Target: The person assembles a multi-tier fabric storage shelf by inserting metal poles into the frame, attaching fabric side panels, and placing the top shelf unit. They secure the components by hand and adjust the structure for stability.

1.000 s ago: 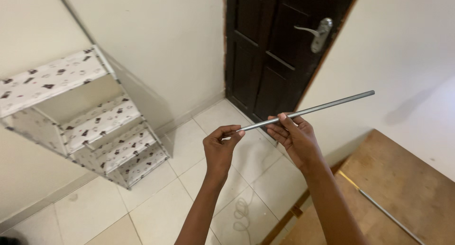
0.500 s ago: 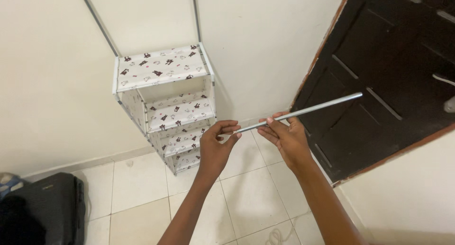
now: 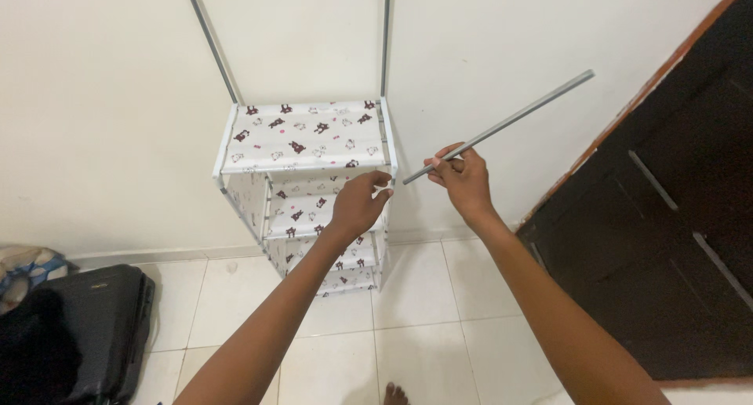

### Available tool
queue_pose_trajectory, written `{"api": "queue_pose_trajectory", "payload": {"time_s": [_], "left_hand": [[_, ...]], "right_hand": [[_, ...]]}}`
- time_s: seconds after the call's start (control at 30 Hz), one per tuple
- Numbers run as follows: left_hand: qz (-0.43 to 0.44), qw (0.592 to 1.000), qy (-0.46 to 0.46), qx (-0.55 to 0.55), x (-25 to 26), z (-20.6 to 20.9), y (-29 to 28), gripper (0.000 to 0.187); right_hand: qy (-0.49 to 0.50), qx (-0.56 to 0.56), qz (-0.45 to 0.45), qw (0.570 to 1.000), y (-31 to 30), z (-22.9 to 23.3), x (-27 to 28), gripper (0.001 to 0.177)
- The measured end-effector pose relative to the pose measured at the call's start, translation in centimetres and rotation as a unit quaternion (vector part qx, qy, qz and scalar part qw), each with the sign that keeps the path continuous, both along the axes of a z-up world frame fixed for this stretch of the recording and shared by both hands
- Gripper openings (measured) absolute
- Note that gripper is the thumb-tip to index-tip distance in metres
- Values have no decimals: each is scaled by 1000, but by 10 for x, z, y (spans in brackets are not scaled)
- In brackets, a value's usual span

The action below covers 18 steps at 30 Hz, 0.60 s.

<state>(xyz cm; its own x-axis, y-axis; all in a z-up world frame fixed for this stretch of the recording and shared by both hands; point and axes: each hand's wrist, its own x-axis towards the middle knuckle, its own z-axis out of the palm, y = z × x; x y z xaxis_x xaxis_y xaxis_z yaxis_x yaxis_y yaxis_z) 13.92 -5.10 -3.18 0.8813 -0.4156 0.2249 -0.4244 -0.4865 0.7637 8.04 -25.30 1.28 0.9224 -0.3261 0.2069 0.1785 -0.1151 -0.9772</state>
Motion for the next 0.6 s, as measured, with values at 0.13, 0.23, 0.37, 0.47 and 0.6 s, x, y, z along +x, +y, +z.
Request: {"api": "queue_pose_trajectory", "payload": {"time_s": [0.13, 0.23, 0.37, 0.47, 0.6], "left_hand": [[35, 995, -33, 90, 39, -24, -26, 35], [32, 986, -40, 158, 64, -31, -39, 40], [20, 986, -46, 158, 82, -42, -42, 44], [32, 990, -46, 132, 94, -39, -48, 41], [17, 991, -21, -133, 105, -11, -53, 32]], "right_hand": [[28, -111, -1, 993, -9, -22, 54, 9], [37, -138, 10, 990, -11, -28, 87, 10], [23, -187, 8, 982, -7, -38, 103, 14], [35, -227, 10, 973, -10, -37, 108, 16], [80, -280, 28, 956, -8, -30, 115, 16]]}}
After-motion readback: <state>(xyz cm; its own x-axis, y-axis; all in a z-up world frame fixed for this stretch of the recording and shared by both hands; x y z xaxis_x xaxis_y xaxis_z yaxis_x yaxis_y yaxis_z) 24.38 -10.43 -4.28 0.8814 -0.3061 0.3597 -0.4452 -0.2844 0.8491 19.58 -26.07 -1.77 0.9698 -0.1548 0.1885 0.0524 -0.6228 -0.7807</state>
